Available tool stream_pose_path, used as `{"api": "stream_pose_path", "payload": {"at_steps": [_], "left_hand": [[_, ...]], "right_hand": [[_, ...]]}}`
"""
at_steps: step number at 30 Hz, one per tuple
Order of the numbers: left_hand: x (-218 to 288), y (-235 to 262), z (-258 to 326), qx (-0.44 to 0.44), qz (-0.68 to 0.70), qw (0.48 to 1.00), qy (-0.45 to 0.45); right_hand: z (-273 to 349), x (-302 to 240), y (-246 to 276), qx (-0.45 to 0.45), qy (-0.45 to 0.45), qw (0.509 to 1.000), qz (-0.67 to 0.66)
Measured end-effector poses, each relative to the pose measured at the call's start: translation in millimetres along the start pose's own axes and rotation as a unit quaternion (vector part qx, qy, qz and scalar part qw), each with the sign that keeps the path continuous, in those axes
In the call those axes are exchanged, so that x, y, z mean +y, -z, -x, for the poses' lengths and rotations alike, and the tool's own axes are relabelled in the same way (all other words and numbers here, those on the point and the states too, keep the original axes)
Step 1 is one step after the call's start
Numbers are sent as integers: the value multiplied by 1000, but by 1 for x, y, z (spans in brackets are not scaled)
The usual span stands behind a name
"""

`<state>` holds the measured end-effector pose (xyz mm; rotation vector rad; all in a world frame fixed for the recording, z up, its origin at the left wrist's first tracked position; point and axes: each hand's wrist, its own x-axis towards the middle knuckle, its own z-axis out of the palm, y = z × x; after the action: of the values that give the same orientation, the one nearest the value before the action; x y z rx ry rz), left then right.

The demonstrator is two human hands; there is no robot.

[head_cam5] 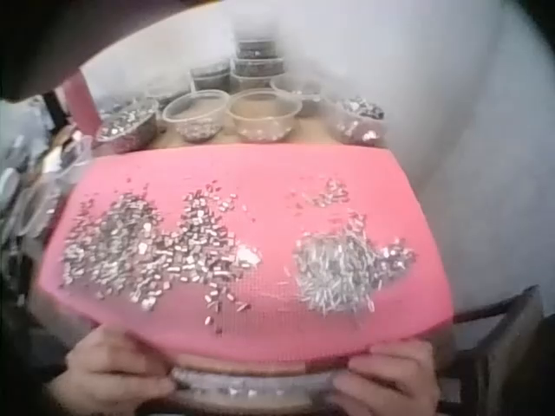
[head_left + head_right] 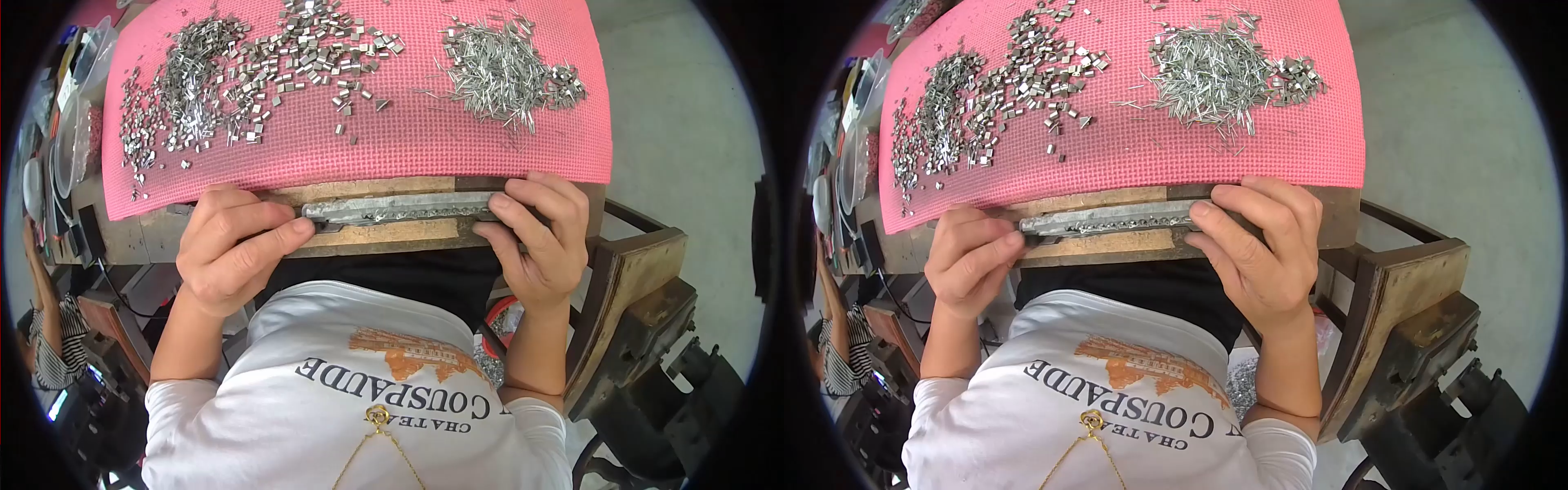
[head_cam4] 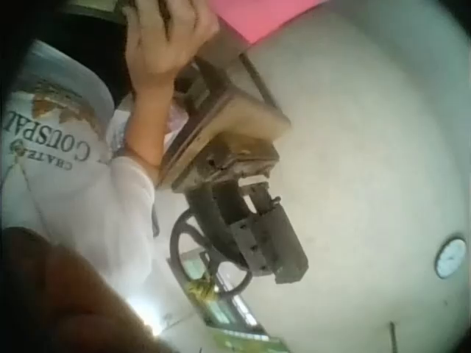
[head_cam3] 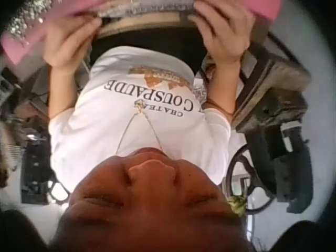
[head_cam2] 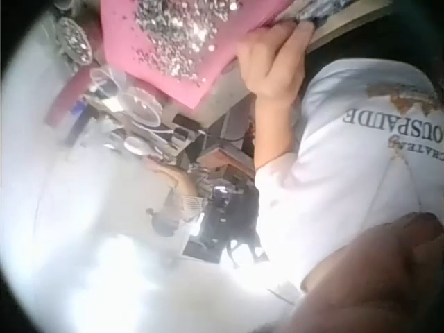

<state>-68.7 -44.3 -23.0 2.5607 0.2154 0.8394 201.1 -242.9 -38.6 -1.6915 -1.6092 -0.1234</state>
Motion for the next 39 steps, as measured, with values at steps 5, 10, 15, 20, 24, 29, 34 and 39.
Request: {"api": "stream_pose_path", "payload": {"at_steps": [5,10,15,20,24,29,34,39], "left_hand": [[0,-3,1,10,-13,1000,-12],[0,-4,1,13,-20,1000,-13],[-2,-6,-1,23,-30,999,-14],[-4,-5,-5,31,-19,999,25],[-7,11,-11,-36,28,995,88],[-11,24,-23,-25,36,989,144],[-12,18,-44,17,-82,982,169],[-21,13,-57,13,-109,980,165]], "right_hand": [[0,-3,-3,12,-8,1000,7],[1,-3,-1,6,-13,1000,7],[-1,-5,6,-25,-58,998,-11],[-11,-11,5,-49,-74,996,6],[-23,-23,10,-95,-110,989,18],[-49,-29,13,-136,-65,988,28],[-83,-34,-21,-181,79,980,30],[-110,-25,-54,-187,130,974,19]]}}
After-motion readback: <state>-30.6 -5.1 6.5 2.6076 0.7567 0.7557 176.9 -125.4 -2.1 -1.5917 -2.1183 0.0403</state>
